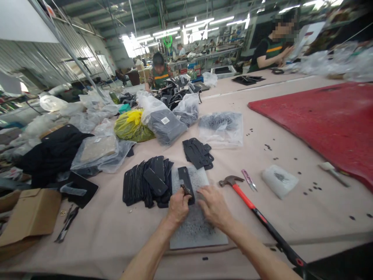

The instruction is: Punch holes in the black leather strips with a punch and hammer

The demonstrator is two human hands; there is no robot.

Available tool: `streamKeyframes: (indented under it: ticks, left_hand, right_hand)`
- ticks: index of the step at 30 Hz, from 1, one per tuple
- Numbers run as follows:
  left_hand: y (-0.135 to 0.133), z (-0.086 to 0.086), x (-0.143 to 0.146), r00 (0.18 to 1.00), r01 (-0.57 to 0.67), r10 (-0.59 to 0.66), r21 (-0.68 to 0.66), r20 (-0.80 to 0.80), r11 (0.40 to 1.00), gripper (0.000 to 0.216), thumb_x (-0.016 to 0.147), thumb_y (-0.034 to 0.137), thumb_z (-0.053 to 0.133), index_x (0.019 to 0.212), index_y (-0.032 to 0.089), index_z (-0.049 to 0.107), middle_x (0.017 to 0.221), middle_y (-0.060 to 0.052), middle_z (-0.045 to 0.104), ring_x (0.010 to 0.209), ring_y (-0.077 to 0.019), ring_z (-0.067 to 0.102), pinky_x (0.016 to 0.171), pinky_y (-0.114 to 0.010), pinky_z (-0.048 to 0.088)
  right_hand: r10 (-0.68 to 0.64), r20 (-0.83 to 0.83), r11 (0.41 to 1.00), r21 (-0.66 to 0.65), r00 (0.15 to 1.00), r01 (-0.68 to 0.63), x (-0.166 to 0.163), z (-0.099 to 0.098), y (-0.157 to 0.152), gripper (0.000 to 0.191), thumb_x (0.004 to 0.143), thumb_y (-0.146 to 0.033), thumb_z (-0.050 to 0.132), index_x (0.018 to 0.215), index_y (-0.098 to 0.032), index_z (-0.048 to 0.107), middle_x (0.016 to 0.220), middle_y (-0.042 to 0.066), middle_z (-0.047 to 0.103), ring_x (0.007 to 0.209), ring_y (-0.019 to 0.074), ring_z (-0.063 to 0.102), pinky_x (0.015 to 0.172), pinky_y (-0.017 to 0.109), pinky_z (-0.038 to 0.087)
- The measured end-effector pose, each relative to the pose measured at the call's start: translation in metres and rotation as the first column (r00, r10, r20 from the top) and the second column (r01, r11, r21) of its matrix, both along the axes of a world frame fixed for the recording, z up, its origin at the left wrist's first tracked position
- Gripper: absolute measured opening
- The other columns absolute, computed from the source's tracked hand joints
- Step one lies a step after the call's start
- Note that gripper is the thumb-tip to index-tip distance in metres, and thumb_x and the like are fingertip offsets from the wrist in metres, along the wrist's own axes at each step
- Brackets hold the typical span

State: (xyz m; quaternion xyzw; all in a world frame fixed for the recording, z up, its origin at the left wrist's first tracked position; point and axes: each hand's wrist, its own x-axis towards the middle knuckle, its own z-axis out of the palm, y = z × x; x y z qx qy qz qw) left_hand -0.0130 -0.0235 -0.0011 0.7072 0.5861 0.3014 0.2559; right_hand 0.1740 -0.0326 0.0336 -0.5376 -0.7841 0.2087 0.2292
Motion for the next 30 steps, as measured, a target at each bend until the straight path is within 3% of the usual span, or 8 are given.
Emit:
streamKeyframes:
  ticks: [4, 7, 9, 15, 21, 26, 28, 30]
  left_hand:
    - [0.002, 0.0, 0.0, 0.978, -0.08, 0.086, -0.036, 0.19, 0.996, 0.02, 0.087, 0.023, 0.048, 0.091, 0.018, 0.067, 0.09, -0.007, 0.073, 0.087, -0.0202, 0.068, 0.082, -0.031, 0.053]
    - [0.006, -0.004, -0.005, 0.846, -0.307, 0.338, -0.143, 0.412, 0.941, 0.023, 0.09, 0.033, 0.049, 0.092, 0.016, 0.064, 0.084, -0.006, 0.073, 0.075, -0.0181, 0.068, 0.071, -0.029, 0.054]
    - [0.006, -0.006, -0.011, 0.78, -0.387, 0.428, -0.186, 0.456, 0.903, 0.027, 0.09, 0.037, 0.049, 0.092, 0.015, 0.063, 0.082, -0.005, 0.072, 0.07, -0.0175, 0.068, 0.067, -0.028, 0.054]
    - [-0.005, -0.002, -0.019, 0.907, -0.322, 0.323, -0.051, 0.269, 0.946, 0.019, 0.086, 0.028, 0.051, 0.088, 0.018, 0.067, 0.083, -0.004, 0.073, 0.08, -0.0195, 0.068, 0.076, -0.029, 0.052]
    - [-0.009, -0.006, -0.016, 0.92, -0.325, 0.326, -0.042, 0.219, 0.945, 0.02, 0.087, 0.025, 0.049, 0.092, 0.018, 0.067, 0.086, -0.006, 0.073, 0.082, -0.0199, 0.068, 0.076, -0.029, 0.052]
    - [-0.009, -0.012, -0.016, 0.927, -0.326, 0.319, 0.001, 0.198, 0.945, 0.018, 0.088, 0.022, 0.048, 0.092, 0.018, 0.066, 0.086, -0.006, 0.072, 0.083, -0.0198, 0.068, 0.076, -0.028, 0.051]
    - [-0.009, -0.013, -0.016, 0.928, -0.327, 0.319, 0.01, 0.195, 0.945, 0.018, 0.088, 0.021, 0.048, 0.092, 0.018, 0.065, 0.086, -0.006, 0.072, 0.083, -0.02, 0.068, 0.077, -0.028, 0.051]
    - [-0.009, -0.013, -0.015, 0.93, -0.318, 0.309, 0.013, 0.2, 0.948, 0.019, 0.088, 0.021, 0.048, 0.093, 0.018, 0.065, 0.087, -0.007, 0.072, 0.084, -0.0206, 0.068, 0.078, -0.029, 0.051]
  right_hand:
    - [-0.023, 0.055, 0.998, -0.065, 0.998, 0.027, -0.032, -0.008, 0.001, 0.026, 0.084, -0.018, 0.057, 0.109, -0.024, 0.061, 0.115, 0.005, 0.06, 0.107, 0.024, 0.049, 0.089, 0.037, 0.034]
    - [-0.047, 0.096, 0.995, -0.085, 0.994, 0.056, -0.031, -0.012, 0.001, 0.029, 0.082, -0.018, 0.06, 0.11, -0.025, 0.06, 0.117, 0.004, 0.059, 0.107, 0.0239, 0.047, 0.089, 0.037, 0.031]
    - [-0.051, 0.103, 0.993, -0.103, 0.993, 0.062, -0.029, -0.012, 0.003, 0.03, 0.08, -0.018, 0.06, 0.109, -0.025, 0.06, 0.115, 0.004, 0.059, 0.106, 0.0237, 0.048, 0.088, 0.036, 0.031]
    - [-0.055, 0.131, 0.992, -0.107, 0.99, 0.07, -0.034, -0.006, 0.011, 0.034, 0.079, -0.023, 0.063, 0.113, -0.026, 0.059, 0.109, 0.005, 0.059, 0.104, 0.0257, 0.048, 0.084, 0.037, 0.031]
    - [-0.061, 0.194, 0.991, -0.103, 0.979, 0.082, -0.043, -0.008, 0.011, 0.018, 0.081, -0.025, 0.064, 0.099, -0.026, 0.065, 0.103, 0.005, 0.059, 0.101, 0.0257, 0.048, 0.082, 0.037, 0.03]
    - [-0.11, 0.133, 0.989, -0.082, 0.985, 0.122, -0.046, -0.011, 0.005, 0.005, 0.084, -0.019, 0.058, 0.081, -0.022, 0.061, 0.094, 0.004, 0.059, 0.097, 0.0234, 0.048, 0.083, 0.037, 0.03]
    - [-0.067, 0.075, 0.992, -0.098, 0.995, 0.074, -0.042, -0.007, -0.009, 0.009, 0.084, -0.015, 0.056, 0.077, -0.02, 0.057, 0.09, 0.003, 0.059, 0.094, 0.0213, 0.049, 0.084, 0.036, 0.031]
    - [0.104, 0.025, 0.981, -0.167, 0.994, -0.098, -0.031, 0.0, -0.032, 0.01, 0.084, -0.013, 0.053, 0.077, -0.02, 0.054, 0.087, 0.002, 0.059, 0.09, 0.019, 0.05, 0.082, 0.033, 0.033]
